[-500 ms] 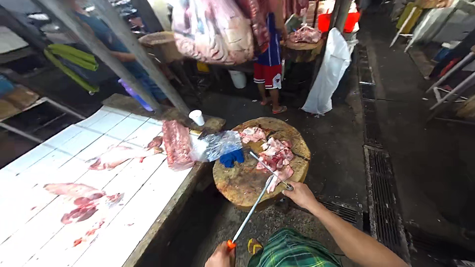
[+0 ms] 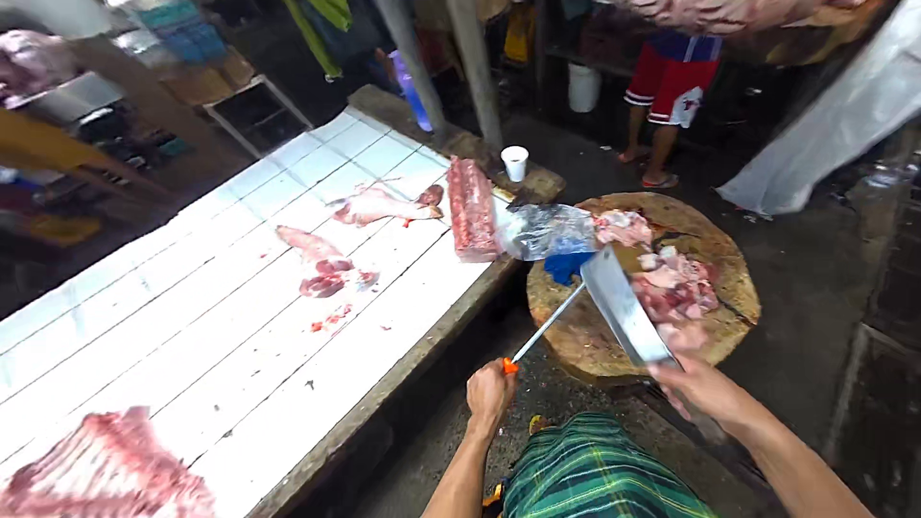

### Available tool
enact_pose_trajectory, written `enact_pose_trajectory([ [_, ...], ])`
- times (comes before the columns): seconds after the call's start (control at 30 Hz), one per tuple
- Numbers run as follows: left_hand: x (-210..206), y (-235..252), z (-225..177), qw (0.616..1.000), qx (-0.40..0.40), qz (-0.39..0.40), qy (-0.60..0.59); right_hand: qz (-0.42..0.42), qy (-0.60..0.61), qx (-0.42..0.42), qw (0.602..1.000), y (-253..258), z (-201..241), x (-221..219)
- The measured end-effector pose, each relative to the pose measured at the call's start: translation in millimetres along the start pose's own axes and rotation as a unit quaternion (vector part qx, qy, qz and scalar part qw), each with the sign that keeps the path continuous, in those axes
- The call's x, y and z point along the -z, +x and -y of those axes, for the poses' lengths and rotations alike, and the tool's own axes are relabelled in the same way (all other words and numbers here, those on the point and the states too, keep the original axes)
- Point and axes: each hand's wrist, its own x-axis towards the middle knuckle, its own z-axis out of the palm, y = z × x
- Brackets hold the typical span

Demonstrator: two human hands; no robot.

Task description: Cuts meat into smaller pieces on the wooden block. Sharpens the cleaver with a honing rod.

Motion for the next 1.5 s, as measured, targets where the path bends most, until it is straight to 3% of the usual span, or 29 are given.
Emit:
enact_pose_trajectory([
  [0.07,11,6,12,0.999,0.041,0.035,-0.002,-0.048,-0.184,0.023,0.981,6,-17,-15],
  [0.13,12,4,30,0.997,0.047,0.058,-0.02,-0.132,-0.314,0.087,0.936,19,-27,-33],
  [0.2,7,-3,45,0.997,0.024,0.06,-0.045,-0.176,-0.37,0.152,0.9,31,-24,-43],
  [0.3,2,-19,58,0.997,0.026,0.042,-0.061,-0.17,-0.397,0.166,0.887,52,-20,-36],
  [0.4,-3,-27,68,0.998,0.038,0.026,-0.042,-0.16,-0.319,0.134,0.924,76,-31,-27],
  [0.5,-14,-32,84,0.999,-0.011,0.024,-0.036,-0.132,-0.126,0.095,0.979,92,-23,-47],
  [0.6,-24,-27,91,0.998,-0.043,0.036,-0.038,-0.112,0.023,0.056,0.992,108,-7,-67],
  [0.67,-26,-19,94,0.998,-0.015,0.045,-0.037,-0.107,0.015,0.048,0.993,110,-7,-71],
  [0.77,-12,0,89,0.998,0.03,0.051,-0.026,-0.12,-0.109,0.072,0.984,100,-11,-62],
  [0.87,-1,16,79,0.999,0.0,-0.003,-0.036,-0.132,-0.201,0.111,0.964,81,17,-41],
  [0.97,5,35,67,0.99,-0.069,-0.102,-0.061,-0.12,-0.149,0.139,0.972,62,64,-28],
  [1.03,17,45,60,0.988,-0.069,-0.124,-0.063,-0.093,-0.054,0.13,0.986,52,78,-37],
  [1.17,63,56,62,0.992,0.103,-0.038,-0.057,-0.028,0.017,0.057,0.998,24,36,-38],
  [1.23,71,64,83,0.98,0.182,-0.045,-0.072,-0.051,0.001,0.04,0.998,20,-4,-38],
  [1.33,59,84,128,0.969,0.223,-0.083,-0.065,-0.123,-0.03,-0.003,0.992,8,-46,-37],
  [1.5,63,126,176,0.964,0.241,-0.102,-0.037,-0.181,0.035,-0.03,0.982,-14,-69,-15],
])
